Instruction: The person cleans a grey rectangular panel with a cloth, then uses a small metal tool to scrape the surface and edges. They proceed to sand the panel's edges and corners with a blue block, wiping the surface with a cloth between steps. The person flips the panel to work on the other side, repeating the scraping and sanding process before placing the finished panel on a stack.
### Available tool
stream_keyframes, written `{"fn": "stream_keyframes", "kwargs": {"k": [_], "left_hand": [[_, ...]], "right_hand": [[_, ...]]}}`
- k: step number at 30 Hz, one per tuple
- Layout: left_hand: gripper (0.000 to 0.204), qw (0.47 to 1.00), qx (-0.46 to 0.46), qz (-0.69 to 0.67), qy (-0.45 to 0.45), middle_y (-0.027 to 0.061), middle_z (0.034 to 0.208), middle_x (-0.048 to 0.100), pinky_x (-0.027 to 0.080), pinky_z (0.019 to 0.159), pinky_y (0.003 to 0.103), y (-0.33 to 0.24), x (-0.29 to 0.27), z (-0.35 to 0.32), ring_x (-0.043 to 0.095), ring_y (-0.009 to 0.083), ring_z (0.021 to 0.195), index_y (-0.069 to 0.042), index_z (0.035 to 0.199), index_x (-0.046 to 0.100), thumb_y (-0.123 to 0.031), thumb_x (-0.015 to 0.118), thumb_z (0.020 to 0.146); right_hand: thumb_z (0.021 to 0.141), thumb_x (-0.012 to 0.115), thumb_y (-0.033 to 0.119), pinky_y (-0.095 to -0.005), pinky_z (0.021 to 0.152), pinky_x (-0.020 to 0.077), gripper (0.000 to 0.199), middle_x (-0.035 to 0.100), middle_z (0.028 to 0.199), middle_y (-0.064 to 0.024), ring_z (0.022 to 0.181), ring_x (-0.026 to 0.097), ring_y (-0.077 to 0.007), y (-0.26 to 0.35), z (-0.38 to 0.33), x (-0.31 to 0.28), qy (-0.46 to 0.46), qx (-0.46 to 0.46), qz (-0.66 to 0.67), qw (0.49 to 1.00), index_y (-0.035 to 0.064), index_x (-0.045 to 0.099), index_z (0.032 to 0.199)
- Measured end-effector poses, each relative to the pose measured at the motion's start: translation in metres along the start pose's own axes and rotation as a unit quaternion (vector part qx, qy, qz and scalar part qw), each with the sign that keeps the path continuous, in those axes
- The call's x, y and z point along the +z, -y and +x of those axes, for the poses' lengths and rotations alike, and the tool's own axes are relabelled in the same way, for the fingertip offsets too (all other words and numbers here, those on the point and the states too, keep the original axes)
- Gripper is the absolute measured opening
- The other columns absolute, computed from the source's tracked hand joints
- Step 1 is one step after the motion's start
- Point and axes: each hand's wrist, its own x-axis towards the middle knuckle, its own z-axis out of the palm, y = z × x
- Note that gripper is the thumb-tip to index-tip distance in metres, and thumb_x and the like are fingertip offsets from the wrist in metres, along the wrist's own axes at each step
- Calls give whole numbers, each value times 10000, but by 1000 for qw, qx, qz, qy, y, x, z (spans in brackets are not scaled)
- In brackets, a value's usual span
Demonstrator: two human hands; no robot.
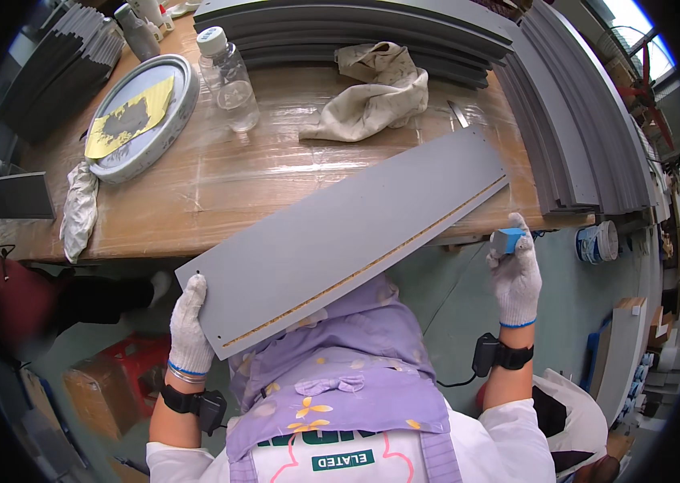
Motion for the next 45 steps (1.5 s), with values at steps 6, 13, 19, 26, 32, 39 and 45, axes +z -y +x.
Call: {"fn": "stream_keyframes", "kwargs": {"k": [6, 13, 19, 26, 32, 39, 45], "left_hand": [[359, 999, -22, -22, 19, 89, 1181, 647, 527, 945, 326, 4, -9, 4, 643, 181, 1066, -3, 1245, 589, -289, 522, 1038], [338, 992, 27, 112, 42, 65, 1140, 654, 472, 981, 285, 16, -31, 8, 606, 130, 1058, 23, 1205, 609, -253, 478, 1060], [359, 992, -55, -67, 91, 96, 1192, 669, 478, 980, 308, 9, -30, -2, 624, 164, 1078, 41, 1221, 617, -244, 493, 1043], [363, 993, -14, 13, 113, 127, 1195, 658, 470, 1001, 325, 21, -50, 4, 620, 201, 1091, 63, 1234, 587, -224, 485, 1037], [318, 988, -82, -103, 82, 138, 1188, 642, 487, 999, 380, 15, -37, 5, 619, 249, 1108, 50, 1228, 575, -176, 501, 1016], [425, 984, -91, -123, 87, 141, 1270, 597, 498, 976, 443, 15, -41, 26, 612, 291, 1115, -13, 1315, 522, -318, 541, 1021], [559, 981, -163, -11, 106, 181, 1415, 527, 389, 1108, 480, -9, -36, 24, 497, 321, 1311, 21, 1439, 435, -331, 524, 1013]], "right_hand": [[951, 632, 129, -274, 716, 508, 393, 579, 1078, -59, 856, 577, -136, 8, 19, 89, 78, 19, -118, 990, 67, 524, 1324], [912, 649, 88, -353, 976, 517, 421, 574, 1278, -125, 1155, 590, -224, -10, 36, 266, 340, -6, -395, 854, 17, 531, 1311], [873, 701, 277, -447, 1036, 467, 625, 467, 1406, -193, 1274, 508, -377, -100, 55, 403, 485, -283, -560, 609, 31, 468, 1399], [832, 711, 289, -458, 1183, 287, 803, 324, 1523, -299, 1425, 325, -434, -194, 82, 493, 462, -340, -629, 524, -45, 366, 1475], [841, 651, 522, -490, 1228, 108, 979, 173, 1608, -291, 1509, 129, -439, -203, 88, 495, 458, -229, -691, 510, 40, 210, 1571], [885, 629, 464, -470, 998, 477, 666, 499, 1423, -247, 1257, 551, -362, -60, 31, 392, 521, -68, -594, 610, 78, 494, 1411], [971, 509, 471, -336, 764, 551, 464, 727, 858, -49, 813, 706, -171, 21, 3, 205, 417, 212, -524, 712, 69, 740, 964]]}}
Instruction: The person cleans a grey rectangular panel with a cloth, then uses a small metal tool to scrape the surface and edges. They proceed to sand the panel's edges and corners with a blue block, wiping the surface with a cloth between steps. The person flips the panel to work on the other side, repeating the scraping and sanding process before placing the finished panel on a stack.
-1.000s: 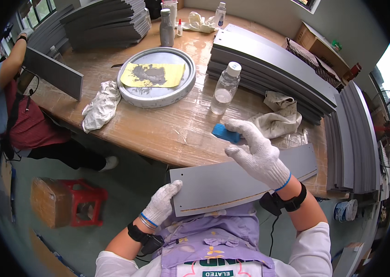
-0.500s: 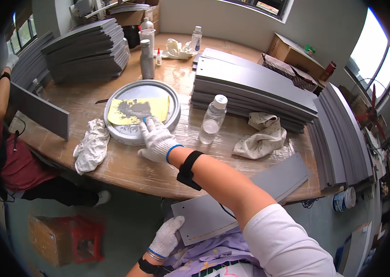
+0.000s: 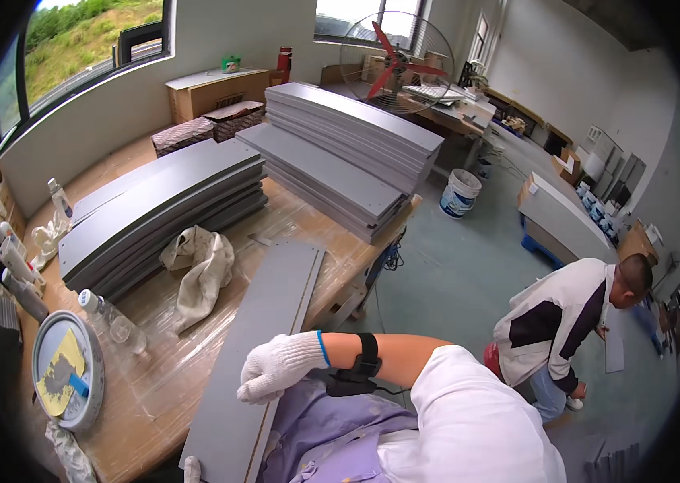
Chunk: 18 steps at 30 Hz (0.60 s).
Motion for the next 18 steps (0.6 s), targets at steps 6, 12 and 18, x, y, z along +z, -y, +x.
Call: {"fn": "stream_keyframes", "kwargs": {"k": [6, 12, 18], "left_hand": [[470, 978, 156, 119, 78, 200, 1329, 568, 465, 1032, 477, -18, 38, -27, 567, 329, 1200, 39, 1334, 514, -295, 498, 1003], [563, 982, 143, 17, 122, 188, 1387, 540, 474, 1030, 520, -7, 119, -32, 560, 353, 1240, 0, 1421, 447, -365, 508, 997], [627, 973, 92, -13, 209, 160, 1427, 518, 436, 1066, 527, 17, 213, -30, 522, 336, 1291, -26, 1466, 400, -408, 536, 989]], "right_hand": [[941, 524, 404, -329, 833, 547, 420, 740, 913, -38, 885, 708, -195, -106, -81, 34, -114, 83, -17, 990, 64, 722, 1088], [805, 677, 344, -362, 920, 532, 904, 647, 1270, -145, 1081, 676, -280, -80, -58, 77, -210, -90, -6, 974, 111, 229, 1555], [849, 709, 275, -343, 911, 537, 765, 663, 1208, -153, 1065, 675, -250, -51, -64, 80, -297, -381, 151, 863, 51, 323, 1471]]}}
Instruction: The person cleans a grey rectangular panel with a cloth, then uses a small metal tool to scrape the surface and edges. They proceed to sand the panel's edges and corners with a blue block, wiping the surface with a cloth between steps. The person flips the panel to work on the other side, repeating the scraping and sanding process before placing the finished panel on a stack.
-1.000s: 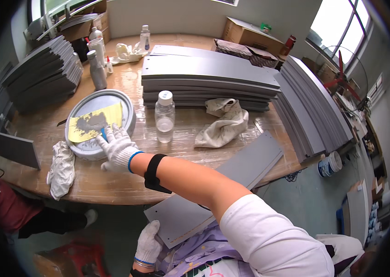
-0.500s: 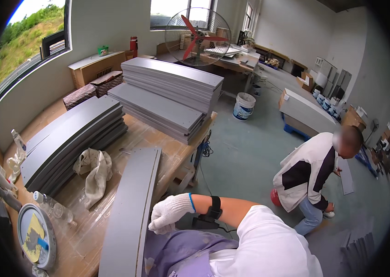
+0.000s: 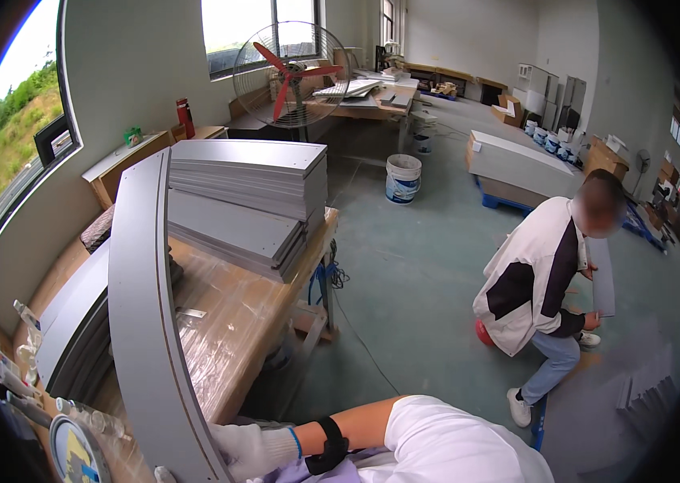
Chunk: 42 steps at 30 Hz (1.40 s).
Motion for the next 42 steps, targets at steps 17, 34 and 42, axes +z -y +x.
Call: {"fn": "stream_keyframes", "kwargs": {"k": [17, 34, 42], "left_hand": [[571, 958, -108, 179, 195, 187, 1167, 653, 545, 915, 368, 53, 89, 90, 662, 236, 996, 7, 1499, 357, -70, 592, 985], [413, 967, -114, 228, -2, 182, 1094, 692, 558, 889, 363, 39, 13, 75, 684, 255, 985, 38, 1372, 499, -85, 569, 985], [396, 965, -110, 238, -13, 127, 1068, 703, 539, 865, 302, 37, 0, 78, 674, 181, 929, 25, 1376, 509, -71, 550, 994]], "right_hand": [[920, 572, 108, -399, 843, 526, 110, 682, 1029, -88, 970, 659, -236, 1, -23, -157, -392, -32, 454, 799, 55, 657, 964], [911, 577, 166, -510, 964, 515, 222, 632, 1190, -101, 1143, 606, -297, -60, 20, -346, -389, 58, 374, 840, 114, 605, 1125], [980, 604, 360, -417, 688, 593, 258, 672, 928, -84, 868, 675, -239, -43, 17, -363, -529, 351, 51, 771, 104, 631, 1001]]}}
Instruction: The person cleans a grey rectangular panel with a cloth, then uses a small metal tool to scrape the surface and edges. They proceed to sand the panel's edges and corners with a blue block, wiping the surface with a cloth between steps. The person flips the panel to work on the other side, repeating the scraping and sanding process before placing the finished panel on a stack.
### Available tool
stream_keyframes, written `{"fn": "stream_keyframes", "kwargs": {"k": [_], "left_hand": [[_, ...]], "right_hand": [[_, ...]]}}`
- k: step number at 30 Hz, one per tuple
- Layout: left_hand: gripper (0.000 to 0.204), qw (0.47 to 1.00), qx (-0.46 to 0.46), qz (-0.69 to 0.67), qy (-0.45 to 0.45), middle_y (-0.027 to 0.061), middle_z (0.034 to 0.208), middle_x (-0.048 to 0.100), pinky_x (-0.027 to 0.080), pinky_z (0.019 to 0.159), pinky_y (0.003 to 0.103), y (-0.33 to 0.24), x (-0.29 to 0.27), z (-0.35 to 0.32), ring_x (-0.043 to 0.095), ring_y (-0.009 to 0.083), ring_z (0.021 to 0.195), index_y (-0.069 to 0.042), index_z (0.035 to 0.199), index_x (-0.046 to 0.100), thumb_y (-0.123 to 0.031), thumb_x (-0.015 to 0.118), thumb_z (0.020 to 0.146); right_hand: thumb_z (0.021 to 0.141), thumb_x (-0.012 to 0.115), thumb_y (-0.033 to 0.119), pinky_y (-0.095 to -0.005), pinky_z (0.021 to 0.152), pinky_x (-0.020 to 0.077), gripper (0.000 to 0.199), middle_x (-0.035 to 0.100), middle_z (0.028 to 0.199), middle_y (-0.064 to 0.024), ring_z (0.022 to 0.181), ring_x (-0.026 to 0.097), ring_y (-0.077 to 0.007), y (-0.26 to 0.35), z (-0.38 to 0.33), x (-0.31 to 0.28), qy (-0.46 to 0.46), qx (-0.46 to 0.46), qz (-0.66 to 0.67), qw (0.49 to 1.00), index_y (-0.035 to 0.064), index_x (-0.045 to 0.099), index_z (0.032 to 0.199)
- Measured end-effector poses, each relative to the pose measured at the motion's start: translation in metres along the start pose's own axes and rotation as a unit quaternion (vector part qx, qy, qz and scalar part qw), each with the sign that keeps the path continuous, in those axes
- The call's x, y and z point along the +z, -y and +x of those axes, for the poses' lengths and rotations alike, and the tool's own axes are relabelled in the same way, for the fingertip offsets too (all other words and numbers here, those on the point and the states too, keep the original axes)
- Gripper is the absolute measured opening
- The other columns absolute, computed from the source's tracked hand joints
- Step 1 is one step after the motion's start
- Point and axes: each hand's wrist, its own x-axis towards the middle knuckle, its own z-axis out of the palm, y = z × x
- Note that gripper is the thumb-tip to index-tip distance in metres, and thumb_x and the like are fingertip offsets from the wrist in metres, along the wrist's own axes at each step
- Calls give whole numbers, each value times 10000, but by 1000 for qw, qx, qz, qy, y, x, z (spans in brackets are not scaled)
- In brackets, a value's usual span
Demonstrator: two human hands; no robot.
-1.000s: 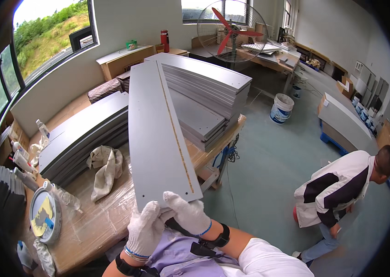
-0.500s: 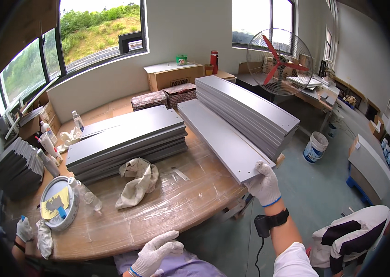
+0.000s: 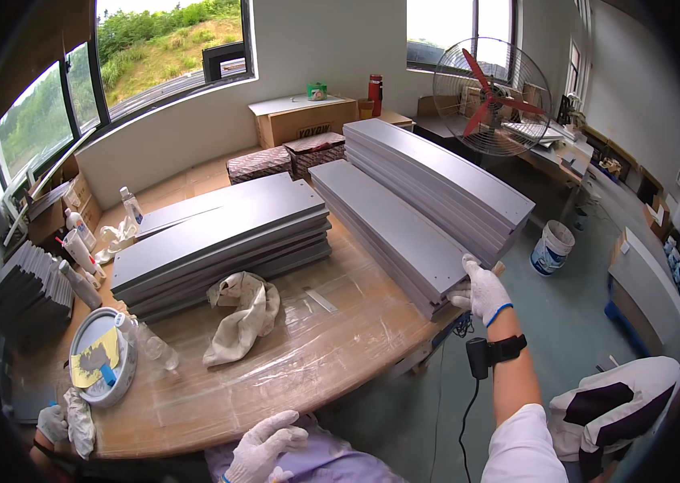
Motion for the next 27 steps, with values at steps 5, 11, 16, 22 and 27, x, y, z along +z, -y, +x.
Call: {"fn": "stream_keyframes", "kwargs": {"k": [5, 11, 16, 22, 27], "left_hand": [[404, 999, 14, -11, -38, 195, 1059, 698, 580, 861, 407, -1, -14, -3, 700, 267, 940, 36, 1348, 513, -130, 576, 984], [401, 998, 26, 22, -48, 141, 1046, 702, 559, 847, 336, -22, -1, -9, 684, 202, 906, 26, 1363, 512, -127, 559, 996], [414, 993, 65, 61, -83, 136, 1086, 692, 546, 881, 347, -25, -28, -26, 673, 206, 943, 26, 1392, 492, -148, 544, 1020], [416, 949, 240, 51, -199, 137, 907, 714, 602, 707, 355, -26, -112, -41, 707, 216, 774, 16, 1305, 545, -256, 595, 993], [450, 864, 407, 71, -288, 97, 887, 689, 569, 630, 286, -100, -163, -38, 665, 154, 693, -15, 1337, 563, -305, 600, 995]], "right_hand": [[957, 609, 362, -465, 754, 549, 309, 683, 907, -163, 840, 668, -348, 6, -37, -10, -200, -291, -448, 821, 56, 651, 974], [964, 549, 327, -495, 1150, 297, 489, 451, 1465, -182, 1374, 396, -380, -18, -30, 64, -91, -478, -629, 606, 125, 518, 1409], [1009, 472, 326, -517, 1179, 245, 519, 413, 1486, -202, 1396, 361, -406, -28, 2, 72, -106, -340, -683, 638, 153, 415, 1494], [994, 525, 328, -490, 1125, 341, 476, 505, 1388, -198, 1307, 466, -379, 1, -22, 95, -59, -244, -709, 659, 154, 484, 1435], [942, 608, 458, -441, 1107, 385, 613, 483, 1457, -195, 1365, 435, -401, 17, -22, 152, 61, -261, -550, 791, 173, 461, 1464]]}}
